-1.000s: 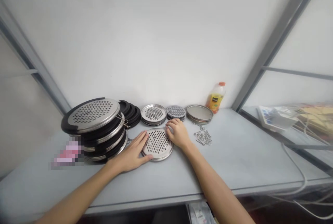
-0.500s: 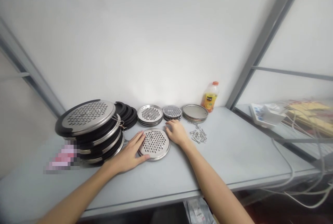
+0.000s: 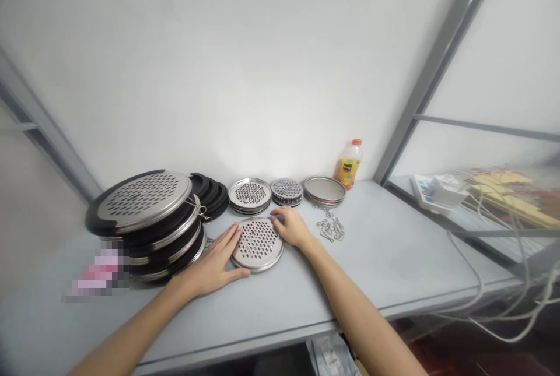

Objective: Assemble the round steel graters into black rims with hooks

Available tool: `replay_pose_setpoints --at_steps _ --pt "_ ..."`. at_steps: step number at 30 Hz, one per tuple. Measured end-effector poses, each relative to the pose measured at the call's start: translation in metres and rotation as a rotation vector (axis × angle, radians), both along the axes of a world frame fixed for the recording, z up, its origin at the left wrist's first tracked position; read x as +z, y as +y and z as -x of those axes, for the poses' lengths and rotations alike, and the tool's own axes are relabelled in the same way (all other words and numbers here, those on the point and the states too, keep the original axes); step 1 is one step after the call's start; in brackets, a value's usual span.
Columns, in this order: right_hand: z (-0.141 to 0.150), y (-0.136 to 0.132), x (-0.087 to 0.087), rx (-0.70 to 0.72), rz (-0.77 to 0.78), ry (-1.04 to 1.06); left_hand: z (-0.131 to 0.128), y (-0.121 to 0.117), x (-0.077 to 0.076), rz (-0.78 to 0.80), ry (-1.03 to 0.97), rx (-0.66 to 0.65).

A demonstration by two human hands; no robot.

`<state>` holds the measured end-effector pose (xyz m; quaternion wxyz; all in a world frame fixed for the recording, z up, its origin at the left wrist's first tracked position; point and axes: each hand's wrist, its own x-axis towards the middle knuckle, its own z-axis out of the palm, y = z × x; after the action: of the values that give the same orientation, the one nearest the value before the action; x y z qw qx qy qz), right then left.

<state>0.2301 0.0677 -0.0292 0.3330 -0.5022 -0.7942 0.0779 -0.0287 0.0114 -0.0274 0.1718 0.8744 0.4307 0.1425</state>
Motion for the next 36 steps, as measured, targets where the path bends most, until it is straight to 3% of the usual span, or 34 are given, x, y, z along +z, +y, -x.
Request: replay_pose_setpoints --at_steps 8,17,22,27,31,36 --pt "0.024 -0.018 0.008 0.284 -0.017 0.025 -0.002 0.000 -0.003 0.016 -0.033 0.039" --pt "0.024 -0.015 0.007 0.282 -0.005 -0.021 -0.004 -0.003 -0.002 -0.021 0.016 0.040" --pt "0.022 -0.010 0.009 0.219 -0.010 0.118 -0.003 -0.003 0.000 -0.053 0.050 -0.011" --pt "0.054 0.009 0.043 0.236 -0.129 0.214 0.001 -0.002 0.002 -0.067 0.020 -0.051" --pt "0.099 0.037 0.074 0.324 -0.175 0.026 0.004 -0.002 0.005 -0.078 -0.023 -0.098" --pt "0.144 0.067 0.085 0.437 -0.193 -0.236 0.005 -0.002 0.006 -0.091 0.007 -0.106"
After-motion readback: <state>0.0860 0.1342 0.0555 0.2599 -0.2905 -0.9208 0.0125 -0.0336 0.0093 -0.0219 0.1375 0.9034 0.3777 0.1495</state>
